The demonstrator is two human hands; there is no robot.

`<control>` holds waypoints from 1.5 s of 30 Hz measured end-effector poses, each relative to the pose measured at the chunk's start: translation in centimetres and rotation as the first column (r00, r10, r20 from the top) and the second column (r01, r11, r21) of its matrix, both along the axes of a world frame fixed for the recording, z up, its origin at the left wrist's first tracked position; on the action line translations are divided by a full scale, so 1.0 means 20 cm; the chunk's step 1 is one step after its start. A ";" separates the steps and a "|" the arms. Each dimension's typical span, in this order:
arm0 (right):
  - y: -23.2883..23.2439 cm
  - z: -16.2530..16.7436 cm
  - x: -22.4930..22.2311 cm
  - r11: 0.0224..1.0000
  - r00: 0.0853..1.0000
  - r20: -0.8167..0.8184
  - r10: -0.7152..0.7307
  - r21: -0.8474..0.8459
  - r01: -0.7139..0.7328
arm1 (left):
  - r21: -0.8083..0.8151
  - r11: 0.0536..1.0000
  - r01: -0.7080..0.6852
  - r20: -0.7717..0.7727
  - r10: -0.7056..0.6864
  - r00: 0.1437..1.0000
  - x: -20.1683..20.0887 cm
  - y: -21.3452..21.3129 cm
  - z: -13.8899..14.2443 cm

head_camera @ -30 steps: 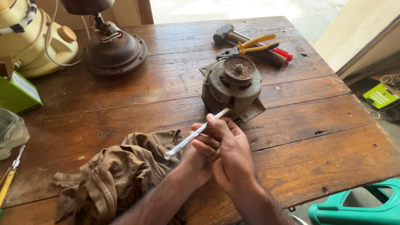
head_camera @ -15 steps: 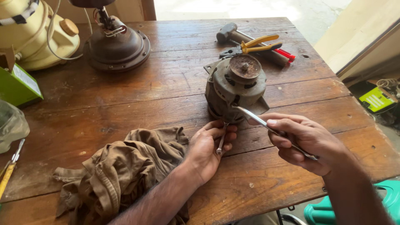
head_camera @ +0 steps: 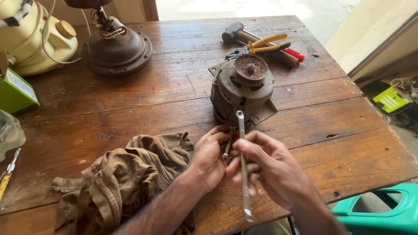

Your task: The person uses a combination wrench and a socket wrench to loosen and remove bolts from the side of an electric motor on a wooden workbench, holding the motor steady with the other hand. They briefly handle a small pin-like part, wipe a bolt with a cloth, and continue working on the motor bolts.

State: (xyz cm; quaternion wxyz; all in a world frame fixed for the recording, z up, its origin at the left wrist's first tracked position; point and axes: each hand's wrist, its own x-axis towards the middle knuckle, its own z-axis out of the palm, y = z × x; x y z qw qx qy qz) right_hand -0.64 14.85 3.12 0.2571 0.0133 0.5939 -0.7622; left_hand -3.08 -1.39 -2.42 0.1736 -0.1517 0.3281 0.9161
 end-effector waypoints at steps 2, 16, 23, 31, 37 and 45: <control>-0.07 -0.02 -0.02 0.970 0.999 -0.040 -0.003 -0.245 -0.007 | 0.033 0.999 0.015 0.002 -0.015 1.000 0.00 -0.01 -0.01; -0.32 0.02 -0.01 0.889 0.960 0.140 -0.242 -0.365 0.277 | 0.855 0.379 0.353 -0.328 -0.133 0.935 0.00 -0.02 -0.20; 0.10 0.13 -0.14 0.999 0.999 -0.040 -0.030 -0.034 0.029 | -0.010 1.000 0.007 -0.010 -0.007 1.000 -0.01 0.00 -0.02; 0.26 0.10 -0.19 0.961 0.995 -0.088 -0.054 0.267 0.076 | -0.024 1.000 0.001 0.002 -0.001 1.000 -0.01 0.00 0.03; 0.36 0.14 -0.33 0.951 0.996 -0.037 0.085 0.301 -0.070 | -0.009 1.000 0.001 0.004 -0.001 1.000 -0.01 0.00 0.03; 0.40 0.04 -0.44 0.968 0.972 0.012 0.234 -0.096 -0.231 | -0.037 0.999 0.010 0.030 -0.009 1.000 0.00 -0.01 0.05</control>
